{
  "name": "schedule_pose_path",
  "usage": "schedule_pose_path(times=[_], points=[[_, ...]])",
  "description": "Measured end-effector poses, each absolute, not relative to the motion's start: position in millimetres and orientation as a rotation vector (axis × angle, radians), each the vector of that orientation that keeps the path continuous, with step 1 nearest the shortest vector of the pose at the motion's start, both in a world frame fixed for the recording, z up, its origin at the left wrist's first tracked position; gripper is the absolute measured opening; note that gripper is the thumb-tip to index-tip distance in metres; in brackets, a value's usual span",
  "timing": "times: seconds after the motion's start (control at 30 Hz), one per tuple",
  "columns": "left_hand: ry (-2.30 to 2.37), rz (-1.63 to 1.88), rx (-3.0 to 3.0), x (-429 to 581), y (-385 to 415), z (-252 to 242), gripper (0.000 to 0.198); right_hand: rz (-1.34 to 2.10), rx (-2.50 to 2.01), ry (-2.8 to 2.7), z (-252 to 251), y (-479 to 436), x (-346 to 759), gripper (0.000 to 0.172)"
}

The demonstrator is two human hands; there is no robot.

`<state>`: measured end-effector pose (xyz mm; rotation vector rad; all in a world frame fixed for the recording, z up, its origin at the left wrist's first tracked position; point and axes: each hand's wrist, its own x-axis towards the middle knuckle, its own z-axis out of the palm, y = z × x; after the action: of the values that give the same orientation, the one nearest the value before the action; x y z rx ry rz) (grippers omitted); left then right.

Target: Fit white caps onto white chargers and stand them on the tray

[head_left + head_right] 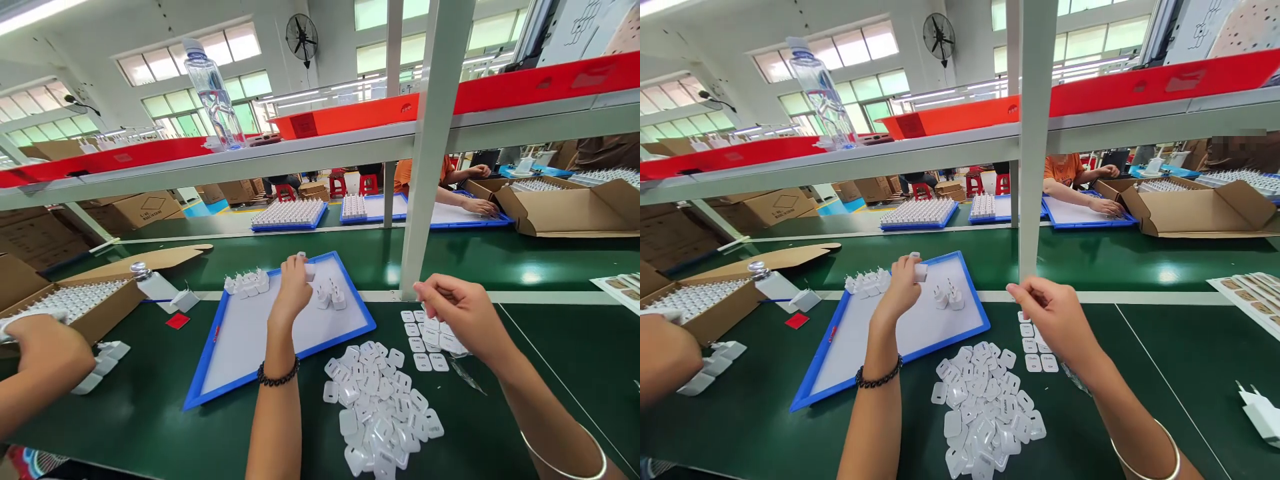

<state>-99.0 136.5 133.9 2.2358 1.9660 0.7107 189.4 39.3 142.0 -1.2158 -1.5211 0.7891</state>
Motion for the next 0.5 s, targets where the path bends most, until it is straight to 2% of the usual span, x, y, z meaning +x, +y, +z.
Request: schedule_pose_path(times=[0.1, 0.3, 0.5], points=[[2.117, 0.470, 2.164, -123, 157, 111, 0.030, 0.807, -1.198, -1.471, 148, 39, 203, 0.040], [2.130, 0.093, 2.104, -130, 180, 75, 0.033, 0.731, -1.238, -1.453, 158, 38, 226, 0.040], [2.006, 0.089, 2.190, -121, 185, 71, 0.033, 0.680, -1.276, -1.451, 161, 37, 237, 0.039]])
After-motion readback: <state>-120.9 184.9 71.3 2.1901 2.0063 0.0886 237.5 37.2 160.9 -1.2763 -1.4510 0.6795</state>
